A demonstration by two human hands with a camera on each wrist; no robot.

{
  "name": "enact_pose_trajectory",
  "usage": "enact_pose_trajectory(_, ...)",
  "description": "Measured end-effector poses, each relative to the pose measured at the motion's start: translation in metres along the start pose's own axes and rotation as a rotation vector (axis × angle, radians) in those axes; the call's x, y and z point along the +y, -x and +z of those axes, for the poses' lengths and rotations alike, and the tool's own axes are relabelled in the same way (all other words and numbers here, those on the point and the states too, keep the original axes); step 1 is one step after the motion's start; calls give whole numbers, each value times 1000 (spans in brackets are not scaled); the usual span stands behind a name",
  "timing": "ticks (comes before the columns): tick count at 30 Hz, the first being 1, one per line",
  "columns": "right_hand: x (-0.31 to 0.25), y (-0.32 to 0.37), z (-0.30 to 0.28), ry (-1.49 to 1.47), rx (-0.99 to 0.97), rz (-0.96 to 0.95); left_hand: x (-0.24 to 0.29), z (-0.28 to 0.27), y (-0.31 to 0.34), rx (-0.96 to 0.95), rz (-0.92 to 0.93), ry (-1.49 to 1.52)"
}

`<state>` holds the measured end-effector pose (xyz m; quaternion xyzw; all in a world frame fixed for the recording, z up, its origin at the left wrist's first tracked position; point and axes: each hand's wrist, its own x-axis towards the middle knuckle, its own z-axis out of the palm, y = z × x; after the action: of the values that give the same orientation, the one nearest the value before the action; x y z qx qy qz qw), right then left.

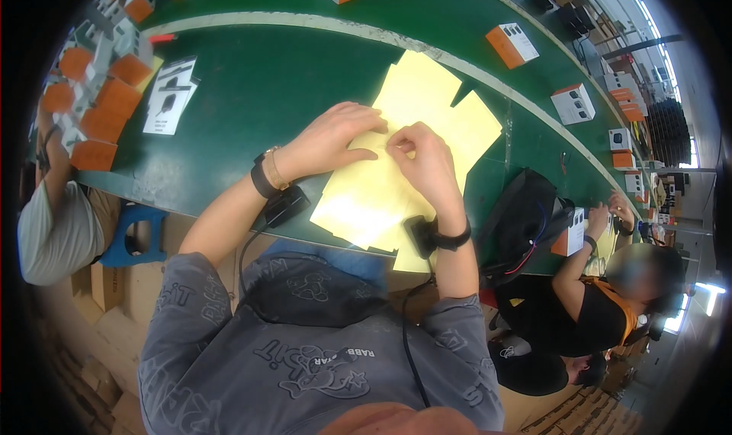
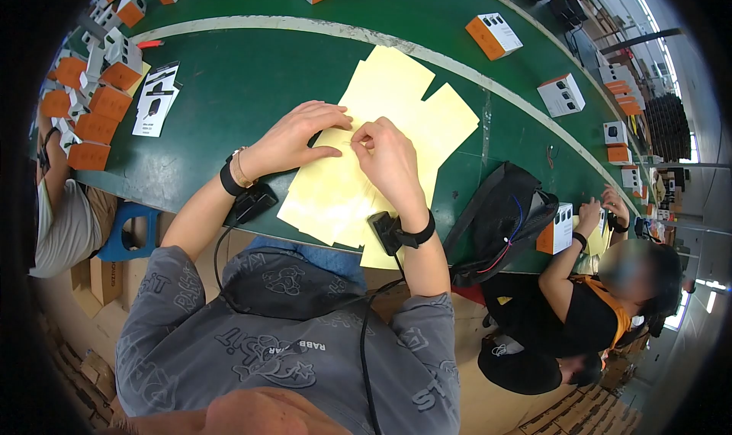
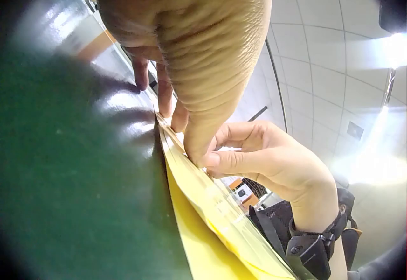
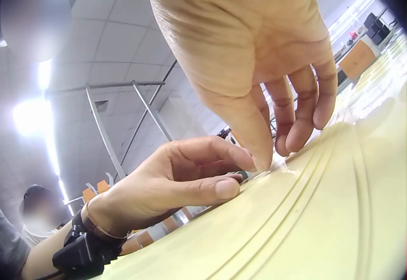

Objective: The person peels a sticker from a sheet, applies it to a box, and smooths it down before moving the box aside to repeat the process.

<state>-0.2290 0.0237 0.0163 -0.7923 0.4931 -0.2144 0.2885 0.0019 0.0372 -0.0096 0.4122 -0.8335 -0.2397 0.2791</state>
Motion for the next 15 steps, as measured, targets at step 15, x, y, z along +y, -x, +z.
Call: enact_pose_trajectory(15,36,-11,-35,639,450,345,14,-10,0,113,-198,-73)
